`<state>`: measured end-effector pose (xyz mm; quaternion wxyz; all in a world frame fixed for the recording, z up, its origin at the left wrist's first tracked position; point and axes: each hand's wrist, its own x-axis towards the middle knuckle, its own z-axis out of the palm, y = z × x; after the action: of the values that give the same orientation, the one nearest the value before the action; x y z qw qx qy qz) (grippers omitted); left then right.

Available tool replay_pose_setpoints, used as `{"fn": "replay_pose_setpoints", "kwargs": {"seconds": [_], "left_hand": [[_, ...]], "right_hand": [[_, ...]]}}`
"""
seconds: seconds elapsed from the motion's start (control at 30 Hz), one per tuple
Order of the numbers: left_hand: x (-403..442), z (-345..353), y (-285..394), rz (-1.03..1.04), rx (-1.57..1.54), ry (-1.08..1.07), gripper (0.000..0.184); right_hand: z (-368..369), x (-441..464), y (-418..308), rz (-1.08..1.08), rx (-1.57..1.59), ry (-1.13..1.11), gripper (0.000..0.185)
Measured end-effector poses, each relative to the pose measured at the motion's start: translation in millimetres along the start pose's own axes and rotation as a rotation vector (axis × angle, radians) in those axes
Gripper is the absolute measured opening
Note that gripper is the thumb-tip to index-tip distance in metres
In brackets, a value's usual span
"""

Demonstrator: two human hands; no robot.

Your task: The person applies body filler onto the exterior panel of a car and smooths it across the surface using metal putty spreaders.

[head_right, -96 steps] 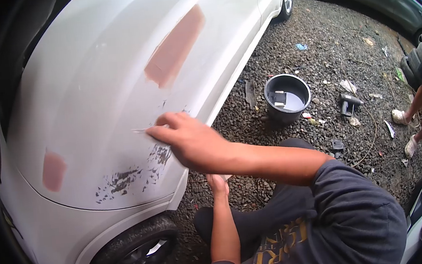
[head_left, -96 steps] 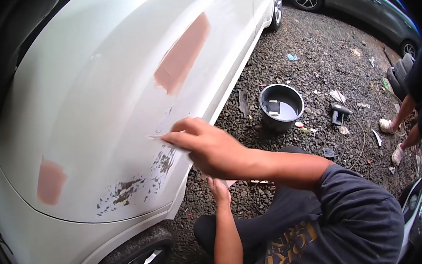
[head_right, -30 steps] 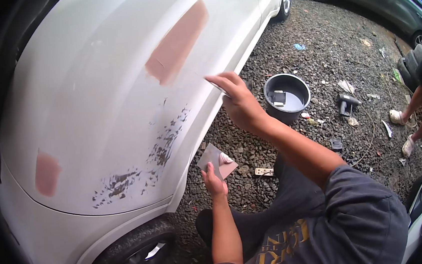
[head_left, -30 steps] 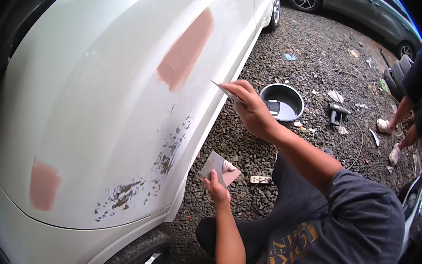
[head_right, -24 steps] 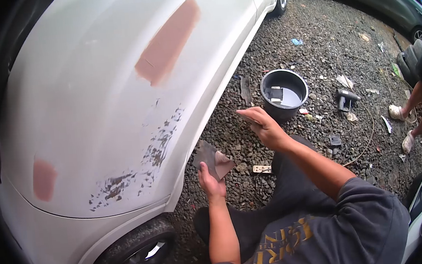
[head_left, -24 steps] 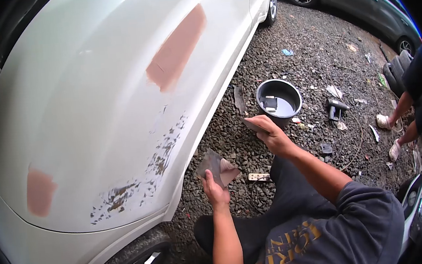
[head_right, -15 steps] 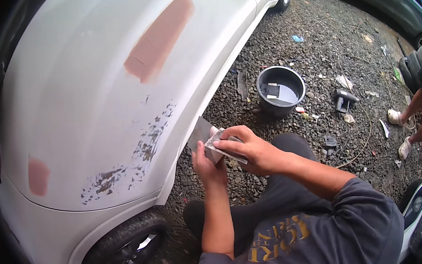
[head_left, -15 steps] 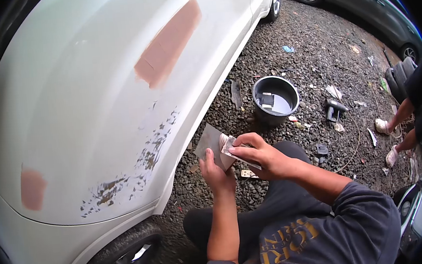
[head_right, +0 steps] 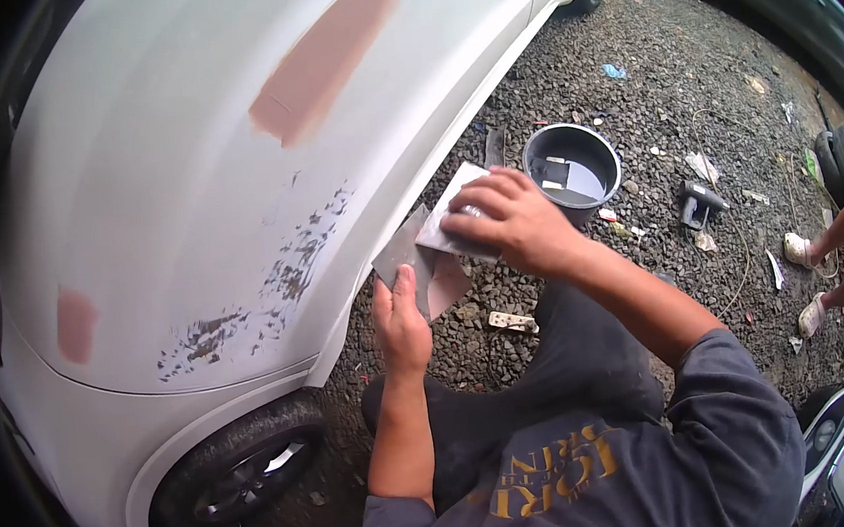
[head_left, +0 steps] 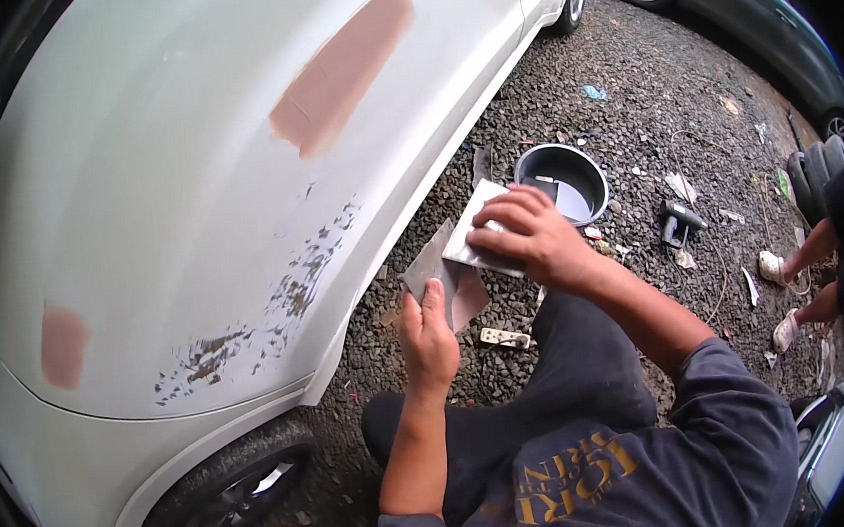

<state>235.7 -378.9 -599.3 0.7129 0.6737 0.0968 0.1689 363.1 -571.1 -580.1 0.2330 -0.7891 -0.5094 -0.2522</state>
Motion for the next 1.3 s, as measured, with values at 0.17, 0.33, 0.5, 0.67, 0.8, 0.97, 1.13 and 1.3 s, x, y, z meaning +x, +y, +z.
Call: {"fn": "replay_pose_setpoints", "kwargs": {"seconds": [0.17, 0.33, 0.5, 0.67, 0.8, 0.97, 1.13, 1.3], "left_hand": [[6.7, 1.3, 0.3, -0.016, 0.083, -0.019, 0.042], [6.9, -1.5, -9.1, -0.087, 0.278, -0.007, 0.043], [5.0, -4.5, -21.3, 0.031, 0.394, 0.034, 0.040], [4.9, -2.2, 2.0, 0.235, 0.193, 0.200, 0.039], [11.8, -9.4, 6.1, 0.142, -0.013, 0.189, 0.043], [3.4, 20.0, 2.3, -0.182, -0.547, 0.154, 0.040], [2.6, 30.6, -7.6, -0.219, -0.548, 0.221, 0.042], [1.0, 35.5, 18.4, 0.084, -0.445, 0.331, 0.045]], "right_hand": [[28.5, -19.7, -22.3, -0.060, 0.166, -0.051, 0.037], [36.8, -40.7, -36.1, -0.054, 0.261, -0.112, 0.039], [36.2, -53.0, -49.0, -0.117, 0.279, -0.175, 0.039], [45.3, -82.7, -41.6, -0.123, 0.296, -0.378, 0.043], [2.6, -54.9, -45.6, 0.167, 0.493, -0.047, 0.056], [-17.9, -32.4, -71.1, -0.112, 0.451, 0.097, 0.062], [16.0, -59.1, -32.9, 0.013, 0.369, 0.048, 0.060], [26.3, -85.4, 14.3, 0.195, 0.140, -0.010, 0.049]]}}
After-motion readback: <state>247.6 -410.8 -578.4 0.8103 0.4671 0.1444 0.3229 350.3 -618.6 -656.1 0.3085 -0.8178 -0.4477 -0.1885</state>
